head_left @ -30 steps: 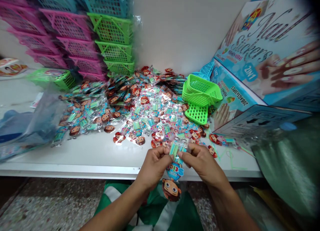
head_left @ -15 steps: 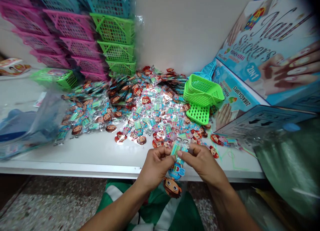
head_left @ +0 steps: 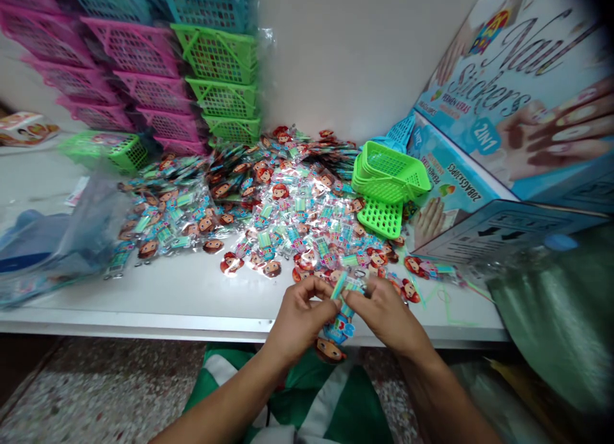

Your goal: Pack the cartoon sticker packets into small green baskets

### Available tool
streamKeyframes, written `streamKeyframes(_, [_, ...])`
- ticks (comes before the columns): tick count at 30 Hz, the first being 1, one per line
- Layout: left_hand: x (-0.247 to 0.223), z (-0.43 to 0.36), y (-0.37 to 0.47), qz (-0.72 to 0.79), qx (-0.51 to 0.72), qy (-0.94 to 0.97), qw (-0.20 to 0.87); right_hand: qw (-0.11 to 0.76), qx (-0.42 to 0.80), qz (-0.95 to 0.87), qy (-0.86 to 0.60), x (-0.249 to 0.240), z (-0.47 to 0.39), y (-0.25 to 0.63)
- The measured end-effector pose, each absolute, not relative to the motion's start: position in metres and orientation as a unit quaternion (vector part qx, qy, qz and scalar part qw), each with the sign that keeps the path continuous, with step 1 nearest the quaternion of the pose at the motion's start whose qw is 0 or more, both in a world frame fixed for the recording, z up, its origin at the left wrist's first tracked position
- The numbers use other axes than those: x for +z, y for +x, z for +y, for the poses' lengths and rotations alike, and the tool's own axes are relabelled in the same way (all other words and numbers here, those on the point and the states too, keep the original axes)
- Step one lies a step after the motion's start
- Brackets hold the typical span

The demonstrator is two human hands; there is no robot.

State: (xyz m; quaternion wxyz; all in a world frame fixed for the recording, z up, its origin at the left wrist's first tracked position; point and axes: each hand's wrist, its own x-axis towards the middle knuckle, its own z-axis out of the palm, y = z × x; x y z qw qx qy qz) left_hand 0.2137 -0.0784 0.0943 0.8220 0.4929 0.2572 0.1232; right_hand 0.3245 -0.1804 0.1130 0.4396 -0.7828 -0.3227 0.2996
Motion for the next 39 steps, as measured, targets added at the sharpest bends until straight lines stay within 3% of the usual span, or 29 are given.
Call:
streamKeyframes(7, [0.0948, -0.0751, 0.2135, 0.261, 0.119, 0.454, 0.844, 0.426, 0.288, -0.316, -0.797, 0.1137, -0.1848, 0.3247])
streamKeyframes(20, [0.0897, -0.0725, 0.2121, 0.267, 0.135, 0.471, 0.830, 0.499, 0.362, -0.285, -0.734, 0.1116, -0.1884, 0.3244])
streamKeyframes(39, [0.0893, -0.0793, 0.2113, 0.253, 0.109, 0.466, 0.841, 0.473, 0.340, -0.316, -0.748, 0.1116, -0.1850, 0.3227])
